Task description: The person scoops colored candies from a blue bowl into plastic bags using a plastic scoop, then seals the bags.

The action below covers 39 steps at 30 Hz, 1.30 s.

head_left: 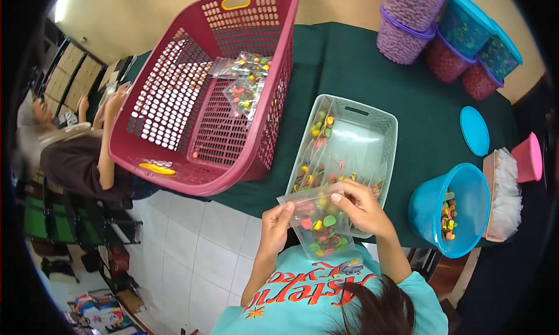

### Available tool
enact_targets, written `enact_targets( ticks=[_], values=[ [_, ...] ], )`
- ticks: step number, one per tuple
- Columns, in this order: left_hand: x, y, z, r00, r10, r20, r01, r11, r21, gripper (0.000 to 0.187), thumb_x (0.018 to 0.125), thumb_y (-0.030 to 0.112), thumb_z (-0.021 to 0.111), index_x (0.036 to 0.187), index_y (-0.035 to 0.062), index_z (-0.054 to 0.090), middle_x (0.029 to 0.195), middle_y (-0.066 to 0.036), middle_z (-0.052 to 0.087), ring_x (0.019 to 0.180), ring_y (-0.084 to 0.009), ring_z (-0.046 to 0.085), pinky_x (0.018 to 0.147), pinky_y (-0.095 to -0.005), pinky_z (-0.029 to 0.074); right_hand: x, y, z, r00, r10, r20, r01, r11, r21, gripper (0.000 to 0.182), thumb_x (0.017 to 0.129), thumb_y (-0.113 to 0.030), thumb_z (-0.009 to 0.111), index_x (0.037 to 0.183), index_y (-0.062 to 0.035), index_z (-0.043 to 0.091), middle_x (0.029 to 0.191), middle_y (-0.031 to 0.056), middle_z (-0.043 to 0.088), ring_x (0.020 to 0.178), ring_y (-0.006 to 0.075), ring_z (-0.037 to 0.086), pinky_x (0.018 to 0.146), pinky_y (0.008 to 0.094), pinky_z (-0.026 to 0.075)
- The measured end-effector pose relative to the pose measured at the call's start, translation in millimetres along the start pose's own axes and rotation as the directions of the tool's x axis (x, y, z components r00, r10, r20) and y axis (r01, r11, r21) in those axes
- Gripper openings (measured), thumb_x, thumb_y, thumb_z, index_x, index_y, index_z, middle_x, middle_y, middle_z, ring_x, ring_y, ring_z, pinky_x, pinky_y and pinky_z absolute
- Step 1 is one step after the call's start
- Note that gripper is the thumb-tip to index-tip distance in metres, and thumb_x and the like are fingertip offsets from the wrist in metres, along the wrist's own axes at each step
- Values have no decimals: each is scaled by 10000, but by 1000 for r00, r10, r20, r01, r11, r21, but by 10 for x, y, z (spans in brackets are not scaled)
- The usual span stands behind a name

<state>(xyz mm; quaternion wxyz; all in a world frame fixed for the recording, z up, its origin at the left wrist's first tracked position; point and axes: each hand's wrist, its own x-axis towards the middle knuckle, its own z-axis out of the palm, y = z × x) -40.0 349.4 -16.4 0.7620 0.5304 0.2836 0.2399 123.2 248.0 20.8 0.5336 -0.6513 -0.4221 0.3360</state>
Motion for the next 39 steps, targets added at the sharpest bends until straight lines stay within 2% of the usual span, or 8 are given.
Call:
enact_targets(
  ticks=[4,6,8,9,13,16,28,39],
  values=[
    [265,61,7,998,32,59,-33,999,19,375,907,254,407,987,-82,553,894,-169,614,793,-224,616,672,-319,520,-174,-83,-124,989,141,-38,-145,981,-126,221,766,-139,599,923,14,574,587,70,504,438,64,372,412,241,296],
    [343,113,-47,976,-50,212,40,998,49,437,918,300,368,1092,-75,512,1040,-149,579,973,-208,551,862,-299,416,-185,-110,-79,985,155,-76,-164,978,-129,174,771,-77,581,912,24,575,588,48,520,403,48,382,391,225,312],
    [423,117,-20,907,181,381,-170,983,-62,599,908,434,284,1213,-70,394,1247,-170,421,1143,-232,425,952,-339,329,-184,-159,-36,933,306,-191,-268,942,202,128,788,-28,543,897,30,577,617,29,550,485,60,484,458,212,395],
    [465,119,-70,842,139,521,-117,990,-74,702,882,523,214,1299,-41,262,1365,-163,233,1264,-241,241,1017,-363,210,-187,-133,-87,941,204,-272,-168,974,149,115,782,2,529,881,33,578,684,49,577,584,86,536,530,219,430],
    [470,23,-245,825,-36,564,-79,981,179,639,889,483,280,1333,29,212,1392,-180,126,1307,-290,86,1043,-381,118,-30,-373,-293,834,-242,-495,27,915,-402,148,692,76,521,804,20,599,844,119,617,770,186,608,663,261,467],
    [439,-16,-321,758,-215,615,-139,869,475,642,877,428,387,1342,37,179,1405,-189,39,1309,-313,54,1042,-391,117,274,-449,-377,781,-419,-464,17,756,-655,165,639,73,527,762,5,614,882,128,616,816,256,606,709,301,467],
    [500,-109,-410,505,-232,831,-339,832,439,743,833,398,508,1348,36,113,1376,-263,-84,1294,-375,-47,1038,-451,90,1044,-104,-237,866,-384,-321,8,652,-758,103,639,71,524,680,12,598,807,125,593,818,284,569,737,349,463],
    [486,-70,-377,447,-288,847,-350,815,462,712,829,443,484,1347,84,154,1375,-270,-101,1265,-454,-51,1026,-494,96,1236,183,-124,884,-387,-264,3,568,-823,70,658,23,523,684,9,586,792,100,568,810,270,559,714,356,471]
  ],
)
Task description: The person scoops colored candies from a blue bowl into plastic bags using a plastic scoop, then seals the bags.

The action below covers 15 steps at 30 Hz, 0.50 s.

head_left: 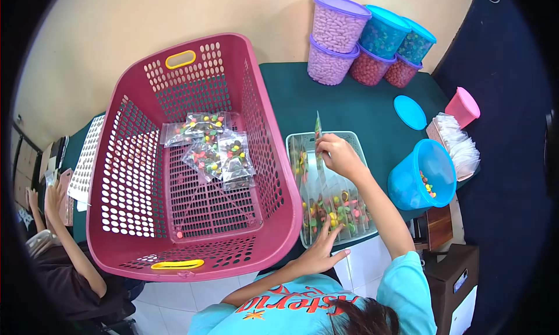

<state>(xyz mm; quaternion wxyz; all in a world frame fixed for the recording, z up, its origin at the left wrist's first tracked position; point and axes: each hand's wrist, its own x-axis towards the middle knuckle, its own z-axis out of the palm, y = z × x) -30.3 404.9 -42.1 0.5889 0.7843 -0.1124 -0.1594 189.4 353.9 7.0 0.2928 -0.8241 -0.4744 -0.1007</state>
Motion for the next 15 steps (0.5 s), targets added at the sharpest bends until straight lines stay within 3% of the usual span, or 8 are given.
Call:
enact_targets(
  ticks=[6,10,11,13,14,15],
  values=[
    [17,-38,89,997,29,-71,-25,998,54,685,825,438,492,1321,56,214,1374,-284,-63,1278,-432,-5,1030,-478,105,29,-64,-200,983,-86,-159,99,992,80,63,649,31,530,675,1,579,776,90,570,804,262,552,709,352,472],
    [73,22,174,991,9,-130,3,996,90,671,824,422,504,1305,38,240,1374,-291,-27,1284,-417,2,1034,-455,109,-73,51,-17,983,-149,-109,157,985,70,81,635,30,529,669,-16,587,758,89,559,779,275,557,692,363,471],
    [81,33,209,987,-4,-159,21,994,105,667,823,416,509,1303,36,245,1374,-291,-22,1285,-415,1,1036,-445,110,-141,106,74,998,-41,56,38,998,49,166,633,41,522,758,-17,615,912,104,584,841,292,566,727,370,472],
    [75,72,268,981,-29,-191,50,993,106,650,826,402,511,1297,33,257,1375,-290,-13,1287,-411,9,1036,-440,110,-269,24,111,979,-72,190,66,997,37,308,651,60,492,915,-38,617,1130,129,527,938,314,551,779,382,464],
    [77,74,301,973,-33,-227,65,989,132,641,828,396,510,1294,31,262,1376,-289,-9,1288,-409,13,1033,-448,109,-351,24,75,945,9,326,-37,996,80,423,661,88,450,1031,-67,585,1262,138,424,1002,330,524,827,390,448],
    [85,76,337,964,-34,-263,77,985,155,632,830,389,508,1291,30,266,1377,-288,-5,1288,-408,17,1031,-455,109,-416,21,43,948,0,318,-29,996,87,423,661,88,450,1031,-67,585,1262,138,424,1002,330,524,827,390,448]
  ],
)
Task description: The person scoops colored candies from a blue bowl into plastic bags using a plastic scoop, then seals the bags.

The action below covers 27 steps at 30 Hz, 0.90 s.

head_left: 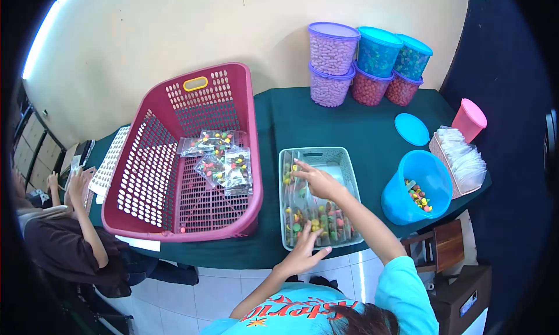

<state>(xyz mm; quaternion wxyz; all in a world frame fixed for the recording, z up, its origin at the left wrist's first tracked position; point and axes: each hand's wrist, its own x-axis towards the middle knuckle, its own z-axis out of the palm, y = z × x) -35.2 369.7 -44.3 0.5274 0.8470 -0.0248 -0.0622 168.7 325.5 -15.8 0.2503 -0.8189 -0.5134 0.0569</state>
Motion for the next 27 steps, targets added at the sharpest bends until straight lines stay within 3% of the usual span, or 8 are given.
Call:
enact_targets(
  ticks=[2,4,8,9,14,17,21,27],
  values=[
    [-20,5,120,986,67,-155,-66,998,10,601,814,389,529,1240,16,328,1333,-328,99,1264,-448,76,1025,-476,104,-236,14,17,983,-115,-144,125,990,59,492,661,86,443,1093,-119,560,1306,116,373,1041,325,502,836,371,449],
    [-54,148,213,975,21,-222,-6,998,70,585,810,376,543,1232,26,341,1336,-313,119,1262,-440,86,1022,-479,108,-618,-83,-109,982,-127,-142,138,988,72,416,697,39,471,1074,-108,566,1267,127,418,1025,323,512,828,368,453],
    [-31,474,492,973,39,-229,-50,998,-40,555,802,346,564,1225,47,365,1331,-264,183,1266,-377,139,1019,-459,130,-1669,-225,-291,983,6,-182,57,937,344,294,732,-38,537,1020,-69,588,1091,148,547,938,293,560,783,342,460],
    [7,513,605,960,115,-254,-123,992,-16,495,807,318,565,1185,37,413,1306,-241,262,1242,-352,227,1008,-432,182,-1962,-204,-264,974,57,-221,34,922,386,276,742,-46,543,1013,-54,589,1045,142,567,920,277,568,774,336,459],
    [301,865,1244,969,248,10,-242,954,-177,390,827,277,541,1096,0,485,1150,-195,467,1098,-293,451,925,-350,337,-3428,-182,-64,818,558,-138,-343,667,661,233,792,-101,547,1010,-33,587,954,131,603,900,236,585,805,321,442],
    [480,1114,1632,904,249,346,-192,962,-192,395,841,286,519,1099,-9,477,1071,-187,516,1020,-297,504,860,-367,391,-4032,-210,-34,659,746,-93,-431,476,766,216,810,-108,542,998,-11,585,949,128,614,900,217,589,806,314,445],
    [708,1277,2125,714,334,615,-285,941,-181,397,839,268,523,1124,-4,473,1056,-164,517,1000,-267,518,863,-352,392,-4527,-141,-36,520,831,-198,-433,456,777,191,792,-41,556,974,14,578,936,112,621,856,171,593,775,287,451],
    [1193,1349,2773,533,452,715,-334,889,-314,388,846,283,518,1098,-9,475,1032,-180,506,958,-273,536,848,-351,407,-4837,194,-177,396,877,-271,-416,435,799,222,803,-97,563,996,12,543,905,119,621,881,211,597,790,310,452]
  ],
)
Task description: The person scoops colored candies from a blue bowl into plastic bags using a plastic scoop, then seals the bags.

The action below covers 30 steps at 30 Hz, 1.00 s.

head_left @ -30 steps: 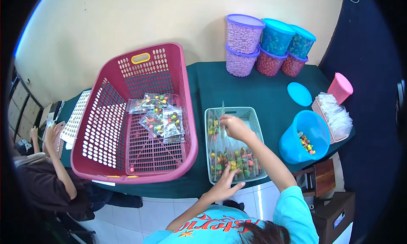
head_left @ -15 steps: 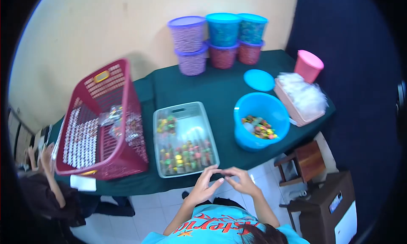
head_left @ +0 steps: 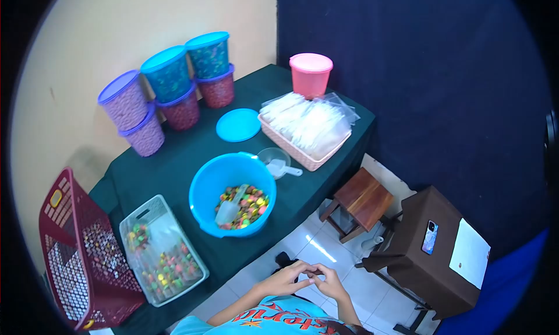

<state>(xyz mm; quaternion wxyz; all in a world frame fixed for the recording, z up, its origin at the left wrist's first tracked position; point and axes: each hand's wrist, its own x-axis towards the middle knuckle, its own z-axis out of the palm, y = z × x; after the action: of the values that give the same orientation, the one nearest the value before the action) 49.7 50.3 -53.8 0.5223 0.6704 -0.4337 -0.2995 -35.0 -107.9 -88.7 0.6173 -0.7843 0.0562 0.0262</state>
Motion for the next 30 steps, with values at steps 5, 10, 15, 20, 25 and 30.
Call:
enact_targets(
  ticks=[5,10,15,20,25,30],
  values=[
    [885,-110,-295,995,-15,99,16,1000,-14,373,845,257,525,1114,2,479,1026,-155,532,935,-242,549,830,-335,422,431,-49,-509,989,-62,-131,59,998,-28,228,799,-101,568,996,9,533,913,134,612,859,212,598,767,318,455],
    [1683,-28,-674,994,99,-55,-92,989,113,368,826,252,549,1092,7,484,1040,-168,516,971,-283,517,844,-347,404,865,-86,-1216,990,-38,-138,10,980,-200,210,786,-72,560,979,10,543,871,114,617,826,185,598,760,300,455],
    [2141,-266,-929,966,123,-228,-73,973,218,384,823,253,552,1113,16,468,1152,-170,441,1123,-295,400,941,-359,315,1161,45,-1616,960,-13,-281,-33,987,-159,222,780,-42,553,991,27,540,904,122,624,829,180,592,775,296,448],
    [2343,-311,-1085,938,43,-344,21,983,180,383,818,231,553,1121,13,469,1187,-173,423,1136,-283,401,947,-348,317,1614,155,-1727,968,71,-239,-87,995,-57,218,790,-52,549,992,30,540,884,102,623,824,168,589,767,287,445],
    [2712,-320,-1163,913,54,-404,163,860,483,485,812,314,515,1264,179,406,1319,-185,277,1222,-406,218,1005,-476,153,2197,184,-2089,997,-17,78,27,990,-137,219,792,-102,556,977,15,554,856,122,622,803,180,606,709,295,463],
    [3263,-503,-1234,782,8,-623,351,821,451,485,815,298,475,1283,209,385,1405,-140,155,1260,-434,100,971,-587,29,2859,-5,-2577,976,-120,183,157,967,-203,211,790,-100,548,964,21,554,879,137,616,816,197,598,722,309,458]
  ],
)
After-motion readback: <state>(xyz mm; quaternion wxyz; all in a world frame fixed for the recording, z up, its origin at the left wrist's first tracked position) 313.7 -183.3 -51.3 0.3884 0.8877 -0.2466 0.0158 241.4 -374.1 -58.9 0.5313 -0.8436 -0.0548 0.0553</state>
